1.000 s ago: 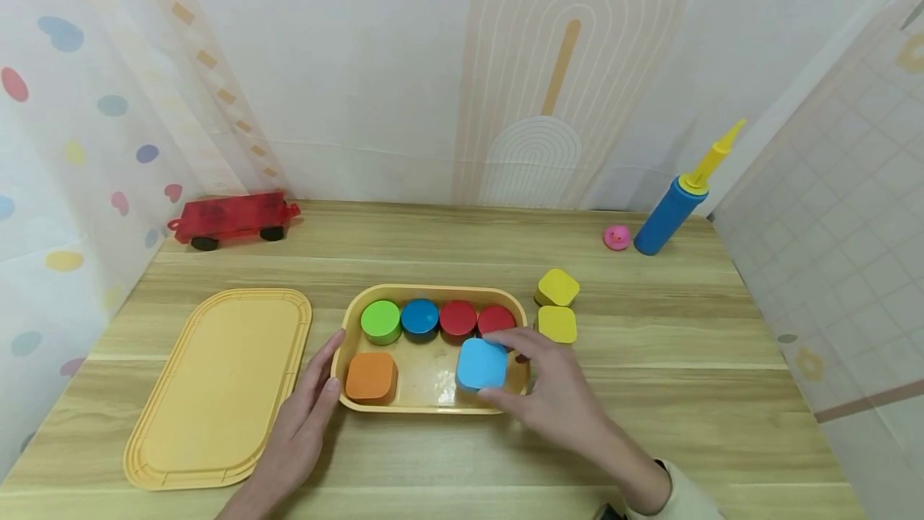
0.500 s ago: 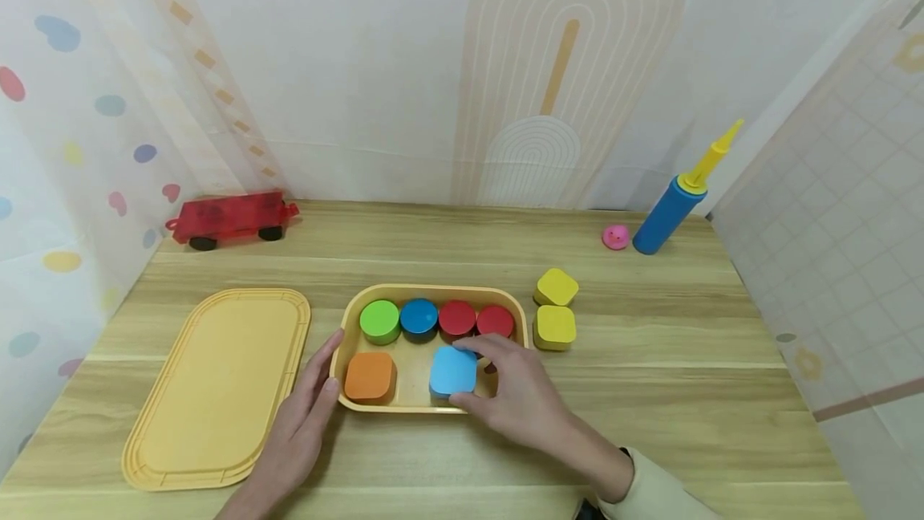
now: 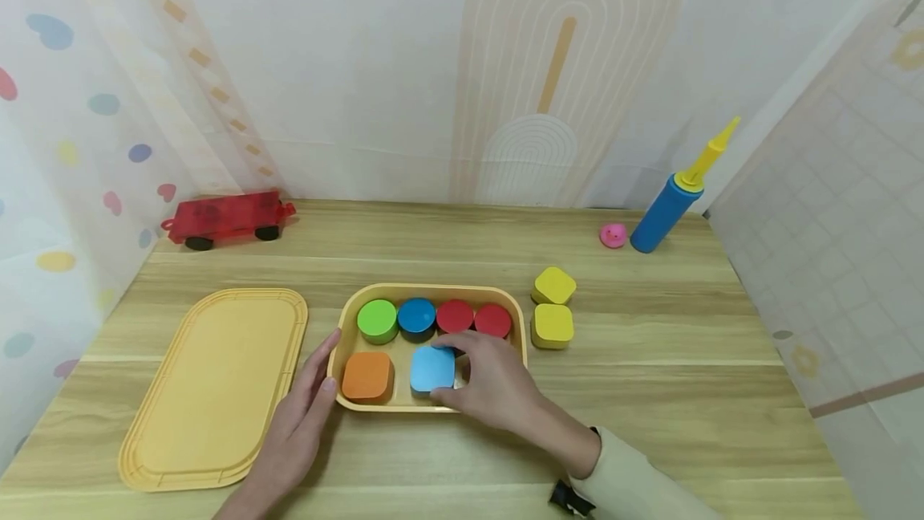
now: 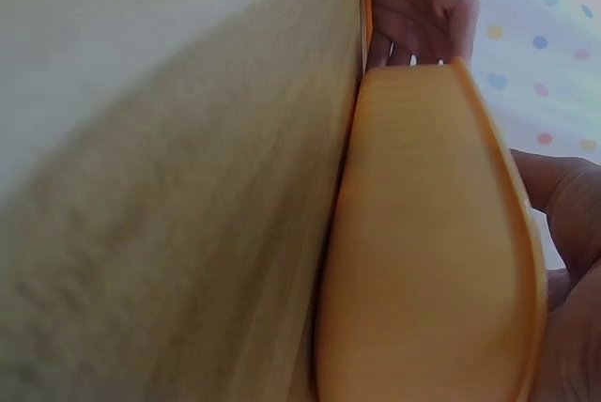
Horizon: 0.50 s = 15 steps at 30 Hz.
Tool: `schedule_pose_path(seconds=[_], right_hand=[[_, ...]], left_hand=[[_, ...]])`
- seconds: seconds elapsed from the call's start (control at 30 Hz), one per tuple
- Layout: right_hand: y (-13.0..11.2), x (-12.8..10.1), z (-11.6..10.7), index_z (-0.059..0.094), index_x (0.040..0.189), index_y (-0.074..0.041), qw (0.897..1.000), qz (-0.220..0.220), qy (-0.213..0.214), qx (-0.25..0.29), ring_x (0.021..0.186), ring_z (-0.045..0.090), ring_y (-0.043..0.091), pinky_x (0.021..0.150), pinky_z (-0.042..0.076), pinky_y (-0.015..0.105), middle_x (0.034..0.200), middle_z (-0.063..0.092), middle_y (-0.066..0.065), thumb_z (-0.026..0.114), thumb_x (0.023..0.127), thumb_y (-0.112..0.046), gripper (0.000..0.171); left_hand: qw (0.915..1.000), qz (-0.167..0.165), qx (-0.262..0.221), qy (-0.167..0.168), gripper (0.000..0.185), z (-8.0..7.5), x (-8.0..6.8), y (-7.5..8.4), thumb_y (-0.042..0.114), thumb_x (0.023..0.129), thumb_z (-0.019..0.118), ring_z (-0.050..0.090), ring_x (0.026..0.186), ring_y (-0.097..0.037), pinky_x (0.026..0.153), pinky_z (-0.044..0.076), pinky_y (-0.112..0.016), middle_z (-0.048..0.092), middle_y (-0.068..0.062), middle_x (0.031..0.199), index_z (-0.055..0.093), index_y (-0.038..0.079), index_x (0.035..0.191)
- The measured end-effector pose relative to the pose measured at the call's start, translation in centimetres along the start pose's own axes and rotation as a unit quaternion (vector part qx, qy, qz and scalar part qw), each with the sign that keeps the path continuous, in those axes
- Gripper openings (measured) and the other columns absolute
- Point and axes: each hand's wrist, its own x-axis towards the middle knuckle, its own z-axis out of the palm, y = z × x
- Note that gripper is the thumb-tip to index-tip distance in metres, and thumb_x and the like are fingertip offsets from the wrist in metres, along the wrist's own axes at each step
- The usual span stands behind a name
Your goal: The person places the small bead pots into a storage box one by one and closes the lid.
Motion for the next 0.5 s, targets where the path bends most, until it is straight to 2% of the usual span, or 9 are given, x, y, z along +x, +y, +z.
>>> schedule_pose_path(seconds=[0.23, 0.4, 0.5], right_hand=[[0.0, 0.6, 0.4, 0.073, 0.123, -0.024, 0.998, 0.013, -0.013, -0.06, 0.082, 0.059, 0.012, 0.066, 0.05, 0.022, 0.099, 0.068, -0.014, 0.094, 0.071, -0.037, 0.057], [0.3, 1.0, 0.3, 0.073, 0.122, -0.02, 0.999, -0.003, -0.032, -0.027, 0.077, 0.062, 0.011, 0.064, 0.053, 0.021, 0.083, 0.065, -0.013, 0.095, 0.072, -0.03, 0.056], [0.5, 1.2, 0.3, 0.073, 0.123, -0.017, 0.998, -0.022, -0.051, 0.001, 0.075, 0.064, 0.01, 0.063, 0.055, 0.021, 0.081, 0.065, -0.011, 0.094, 0.074, -0.024, 0.055]], left_hand=[[1.0, 0.001, 0.001, -0.001, 0.052, 0.0, 0.0, 0.0, 0.017, 0.111, 0.04, 0.029, 0.149, -0.014, 0.115, 0.021, -0.005, 0.032, 0.002, 0.165, 0.029, 0.028, 0.161], [1.0, 0.0, 0.002, -0.002, 0.052, 0.0, 0.0, 0.0, 0.017, 0.112, 0.04, 0.029, 0.15, -0.013, 0.114, 0.021, -0.005, 0.031, 0.003, 0.166, 0.028, 0.028, 0.162], [1.0, 0.001, 0.001, -0.002, 0.052, 0.0, 0.0, -0.1, 0.017, 0.112, 0.04, 0.028, 0.15, -0.013, 0.115, 0.021, -0.005, 0.031, 0.003, 0.166, 0.028, 0.027, 0.162]])
